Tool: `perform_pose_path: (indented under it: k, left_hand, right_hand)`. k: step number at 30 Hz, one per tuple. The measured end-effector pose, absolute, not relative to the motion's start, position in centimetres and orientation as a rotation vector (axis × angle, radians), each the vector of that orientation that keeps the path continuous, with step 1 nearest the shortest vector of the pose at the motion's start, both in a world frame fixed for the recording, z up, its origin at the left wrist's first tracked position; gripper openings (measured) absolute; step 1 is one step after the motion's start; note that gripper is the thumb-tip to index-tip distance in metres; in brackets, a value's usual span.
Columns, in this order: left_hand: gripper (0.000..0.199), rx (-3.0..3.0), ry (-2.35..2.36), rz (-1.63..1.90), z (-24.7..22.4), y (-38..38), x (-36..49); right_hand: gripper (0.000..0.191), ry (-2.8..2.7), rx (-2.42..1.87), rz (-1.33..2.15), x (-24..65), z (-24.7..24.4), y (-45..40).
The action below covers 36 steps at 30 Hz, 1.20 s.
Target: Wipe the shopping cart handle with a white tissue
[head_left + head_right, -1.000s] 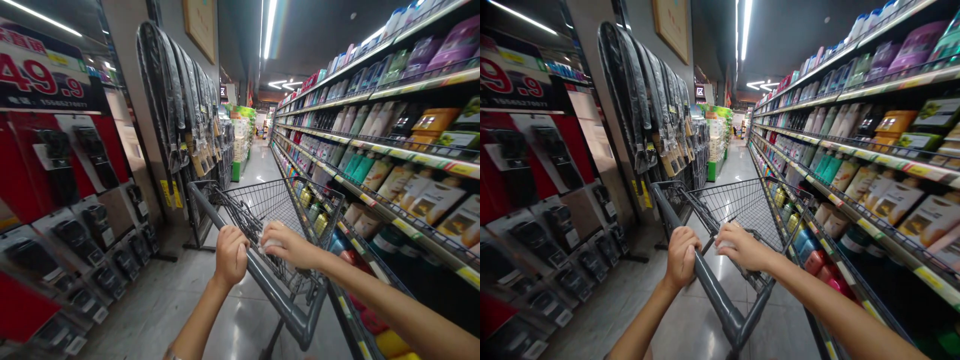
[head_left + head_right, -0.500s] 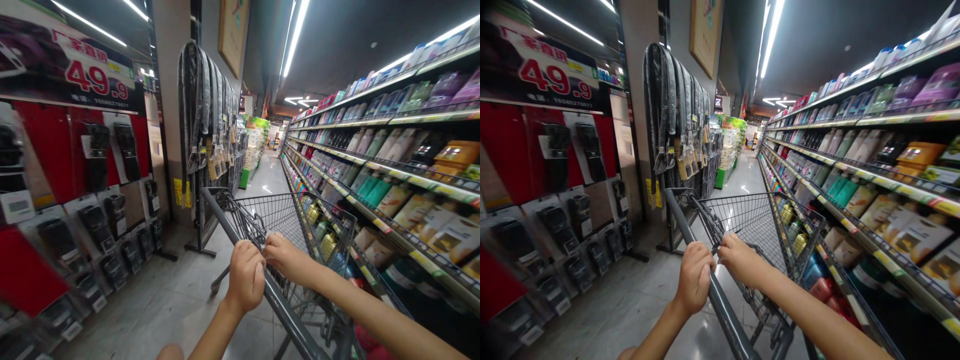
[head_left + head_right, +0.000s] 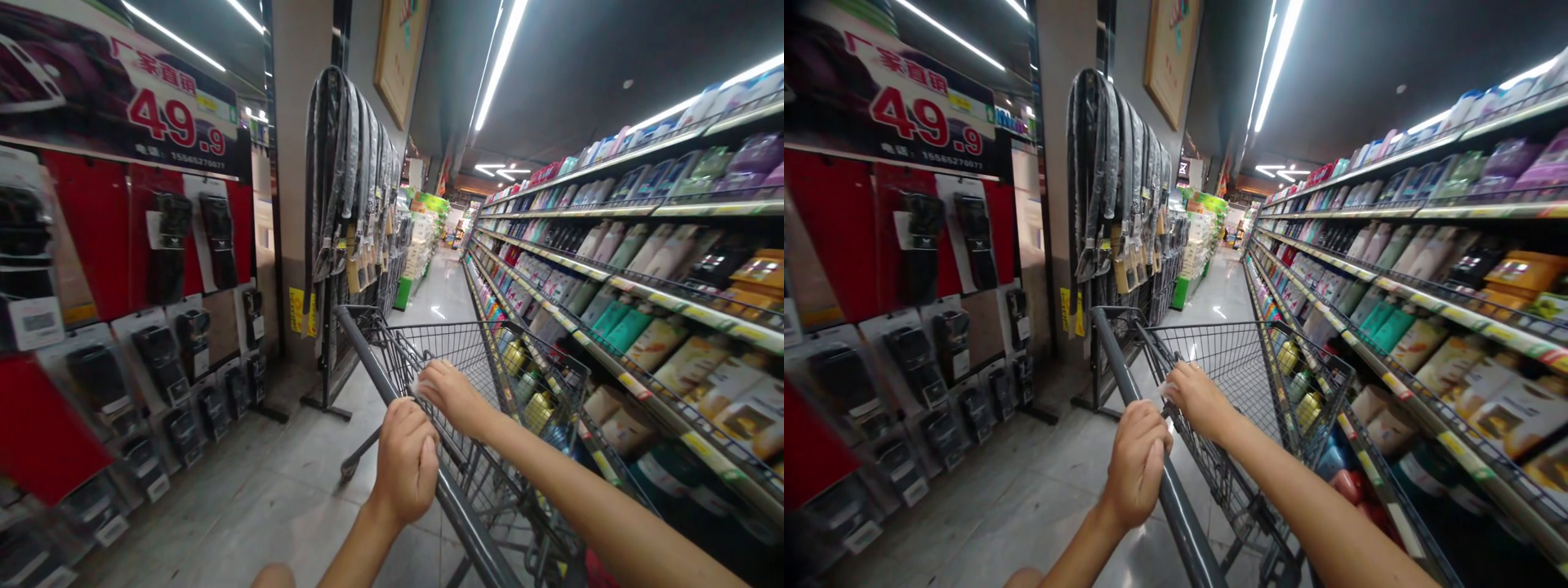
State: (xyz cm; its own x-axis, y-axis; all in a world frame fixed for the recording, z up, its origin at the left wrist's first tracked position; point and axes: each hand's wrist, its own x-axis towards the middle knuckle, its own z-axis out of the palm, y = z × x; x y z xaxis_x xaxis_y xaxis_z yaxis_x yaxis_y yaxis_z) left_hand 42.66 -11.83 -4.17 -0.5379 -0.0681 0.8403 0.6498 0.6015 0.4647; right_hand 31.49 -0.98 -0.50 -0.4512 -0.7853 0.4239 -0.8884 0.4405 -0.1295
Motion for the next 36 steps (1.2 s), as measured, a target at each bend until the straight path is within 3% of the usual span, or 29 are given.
perform_pose_path:
  k: [13,17,21,26,29,36]
  left_hand:
    - [0.028,-0.486,-1.951,-0.959,-4.0,-12.4,44.1]
    - [0.028,-0.537,-1.936,-0.95,-4.3,-13.2,45.2]
    - [0.028,-0.564,-1.919,-0.958,-4.8,-14.3,45.7]
    - [0.029,-0.546,-1.909,-0.995,-4.9,-15.0,46.2]
    - [0.029,-0.525,-1.894,-0.993,-5.0,-14.8,46.4]
    - [0.033,-0.52,-1.794,-0.879,-5.8,-13.9,46.6]
  right_hand:
    - [0.014,-2.437,1.107,0.601,25.5,0.0,4.7]
    - [0.015,-2.504,0.729,0.863,25.1,-0.1,7.0]
    - [0.028,-2.443,0.555,1.319,28.7,0.3,6.2]
    - [0.026,-2.468,0.734,1.701,37.0,2.0,3.2]
    - [0.009,-2.53,1.133,1.499,40.0,1.9,2.0]
    - [0.014,-2.554,1.349,1.264,37.5,-1.0,-1.1]
